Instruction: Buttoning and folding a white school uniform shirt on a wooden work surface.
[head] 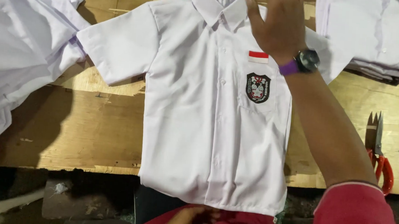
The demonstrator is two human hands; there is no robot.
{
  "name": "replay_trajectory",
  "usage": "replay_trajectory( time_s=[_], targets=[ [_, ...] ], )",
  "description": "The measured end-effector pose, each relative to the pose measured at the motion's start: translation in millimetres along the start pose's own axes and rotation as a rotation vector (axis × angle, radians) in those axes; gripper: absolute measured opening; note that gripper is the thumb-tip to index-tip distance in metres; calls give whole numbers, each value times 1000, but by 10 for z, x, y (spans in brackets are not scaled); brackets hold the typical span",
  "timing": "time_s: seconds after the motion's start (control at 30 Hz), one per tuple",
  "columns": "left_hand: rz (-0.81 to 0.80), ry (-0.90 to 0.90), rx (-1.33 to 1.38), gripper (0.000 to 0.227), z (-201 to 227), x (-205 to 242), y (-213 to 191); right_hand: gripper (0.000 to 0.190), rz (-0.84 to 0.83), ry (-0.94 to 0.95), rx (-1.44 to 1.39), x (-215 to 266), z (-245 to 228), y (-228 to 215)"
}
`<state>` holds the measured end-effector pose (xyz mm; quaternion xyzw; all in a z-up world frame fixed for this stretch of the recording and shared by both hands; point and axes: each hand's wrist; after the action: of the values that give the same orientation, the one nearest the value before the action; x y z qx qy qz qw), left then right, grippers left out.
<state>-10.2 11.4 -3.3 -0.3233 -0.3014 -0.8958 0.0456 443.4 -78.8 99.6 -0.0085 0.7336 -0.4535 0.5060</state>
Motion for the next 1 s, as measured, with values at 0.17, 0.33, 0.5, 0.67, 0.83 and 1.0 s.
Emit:
replay_trajectory(
  time_s=[0.17, 0.33, 0.5, 0.67, 0.83, 1.0],
  targets=[
    [-453, 314, -1068, 56, 1261, 617, -362, 29, -379, 341, 124, 864, 252, -627],
    [141, 945, -1388, 38, 2633, 142, -187, 44, -427, 418, 99, 1208, 633, -627],
    [401, 1195, -1463, 35, 3505, -1064, -684, 58, -502, 452, 61, 1299, 775, -468],
    [637, 740, -1741, 23, 3718, -1769, -1108, 68, -723, 519, 155, 1126, 726, -435],
    [662, 691, -1714, 20, 3916, -1639, -1080, 69, -767, 466, 147, 919, 862, -261],
    [817, 1006, -1923, 12, 3990, -1967, -1593, 65, -778, 381, 103, 708, 1081, 84]
  ],
)
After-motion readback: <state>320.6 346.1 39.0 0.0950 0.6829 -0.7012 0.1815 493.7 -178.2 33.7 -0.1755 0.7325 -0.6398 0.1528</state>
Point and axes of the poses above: each hand's wrist, its own x-axis away from the middle knuckle, its own y-axis out of the palm, z = x × y, and after that the axes turned 10 degrees about y, right-handed
